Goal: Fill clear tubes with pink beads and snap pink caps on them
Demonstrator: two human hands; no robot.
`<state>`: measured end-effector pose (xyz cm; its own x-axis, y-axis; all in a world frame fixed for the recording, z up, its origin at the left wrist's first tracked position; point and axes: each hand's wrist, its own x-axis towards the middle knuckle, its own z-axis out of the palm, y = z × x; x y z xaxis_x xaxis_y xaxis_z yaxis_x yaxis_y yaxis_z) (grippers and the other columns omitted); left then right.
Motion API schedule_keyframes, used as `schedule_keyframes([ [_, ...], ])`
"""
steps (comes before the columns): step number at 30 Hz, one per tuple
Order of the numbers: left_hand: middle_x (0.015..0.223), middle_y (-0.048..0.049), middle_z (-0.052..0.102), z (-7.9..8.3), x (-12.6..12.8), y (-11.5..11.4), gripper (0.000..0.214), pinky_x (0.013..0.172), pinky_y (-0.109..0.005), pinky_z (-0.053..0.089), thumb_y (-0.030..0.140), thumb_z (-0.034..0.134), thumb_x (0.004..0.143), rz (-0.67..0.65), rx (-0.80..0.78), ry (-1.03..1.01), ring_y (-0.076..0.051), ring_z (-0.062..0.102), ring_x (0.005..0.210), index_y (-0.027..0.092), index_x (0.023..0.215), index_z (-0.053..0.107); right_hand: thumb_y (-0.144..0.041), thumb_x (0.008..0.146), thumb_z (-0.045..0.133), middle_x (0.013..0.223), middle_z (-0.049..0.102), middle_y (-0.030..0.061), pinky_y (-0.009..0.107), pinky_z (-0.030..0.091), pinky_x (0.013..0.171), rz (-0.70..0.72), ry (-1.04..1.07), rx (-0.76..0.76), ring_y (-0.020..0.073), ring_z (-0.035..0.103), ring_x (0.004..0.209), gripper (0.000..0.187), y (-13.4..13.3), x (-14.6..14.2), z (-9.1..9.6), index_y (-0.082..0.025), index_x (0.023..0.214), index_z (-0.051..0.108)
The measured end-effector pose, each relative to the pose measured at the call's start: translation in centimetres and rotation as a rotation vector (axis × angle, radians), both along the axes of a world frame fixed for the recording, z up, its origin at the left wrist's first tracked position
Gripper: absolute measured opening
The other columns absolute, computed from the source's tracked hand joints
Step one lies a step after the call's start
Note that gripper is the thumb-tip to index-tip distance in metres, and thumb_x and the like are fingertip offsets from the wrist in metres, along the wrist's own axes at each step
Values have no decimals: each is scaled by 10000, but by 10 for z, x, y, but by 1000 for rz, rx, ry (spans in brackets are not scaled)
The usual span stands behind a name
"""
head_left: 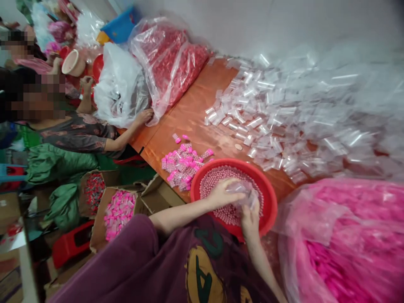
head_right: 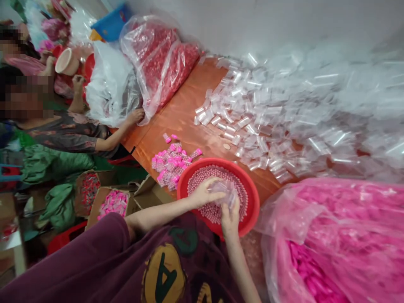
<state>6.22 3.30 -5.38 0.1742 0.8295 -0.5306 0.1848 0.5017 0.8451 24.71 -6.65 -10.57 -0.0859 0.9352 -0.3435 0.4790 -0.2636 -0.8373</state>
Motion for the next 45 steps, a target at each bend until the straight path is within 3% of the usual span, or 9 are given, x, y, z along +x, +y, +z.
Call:
schedule_keyframes([
  [4, 1592, -130, 819, -6, -38, -19, 538, 1489, -635, 443, 272, 1026, 873, -280, 20, 214, -381, 687, 1613, 267, 1386, 863, -662, 1116, 566, 1769, 618, 252, 796, 453, 1444, -45, 24, -72, 481, 571, 1728, 730, -13, -22, 21, -210, 1684, 648],
  [7, 1682, -157, 758, -13, -61, -31, 515, 1510, -663, 403, 280, 1007, 880, -402, 39, 320, -421, 586, 1707, 269, 1379, 880, -594, 1108, 614, 1752, 659, 229, 748, 432, 1450, 13, -83, -171, 454, 586, 1694, 576, -24, -33, 32, -225, 1516, 782],
  [12, 1607, -181, 794, -33, -83, -43, 528, 1462, -505, 494, 26, 720, 945, -393, 6, 314, -343, 698, 1597, 163, 1434, 866, -354, 1111, 690, 1621, 760, 236, 761, 370, 1421, 158, -240, -216, 464, 593, 1638, 318, -45, -37, 37, -203, 1315, 883],
  [19, 1496, -147, 866, -34, -90, -38, 532, 1347, -460, 588, 12, 721, 962, -476, -23, 504, -310, 791, 1436, 145, 1459, 858, -409, 1136, 581, 1082, 857, 139, 508, 663, 1044, 124, -104, -164, 321, 784, 1034, 334, -31, -46, 14, -224, 1070, 851],
  [23, 1460, -159, 857, -37, -74, -31, 362, 1321, -437, 589, 81, 682, 1086, -441, 87, 628, -298, 776, 1424, 149, 1391, 865, -347, 1093, 549, 1392, 816, 240, 620, 608, 1195, -80, -364, 25, 398, 737, 1295, 443, 14, -50, -10, -156, 1385, 823],
  [28, 1553, -224, 803, -55, -37, -14, 385, 1370, -490, 527, 117, 640, 1145, -495, 137, 678, -352, 718, 1505, 95, 1496, 796, -216, 1052, 545, 1890, 542, 225, 739, 465, 1310, 208, -578, -45, 492, 474, 1675, 723, 60, -58, -18, -175, 1771, 614],
  [32, 1492, -221, 828, -63, -35, -4, 447, 1371, -489, 522, -16, 550, 1086, -625, 156, 601, -336, 715, 1489, 74, 1431, 819, -254, 1172, 423, 1778, 656, 243, 712, 443, 1290, 392, -587, -64, 480, 511, 1612, 610, 55, -58, -9, -164, 1715, 685],
  [38, 1427, -198, 825, -52, -76, -19, 425, 1312, -539, 588, 42, 577, 1085, -786, 344, 417, -347, 705, 1423, 115, 1405, 846, -336, 1153, 521, 1572, 720, 282, 618, 506, 1177, 526, -554, -36, 459, 593, 1409, 580, 34, -47, -4, -134, 1664, 707],
  [45, 1486, -221, 810, -51, -115, -24, 444, 1325, -572, 593, 48, 587, 1068, -717, 356, 381, -357, 724, 1433, 122, 1431, 831, -338, 1092, 647, 1654, 682, 297, 675, 530, 1235, 549, -494, -156, 487, 600, 1500, 536, 33, -35, -3, -120, 1571, 750],
])
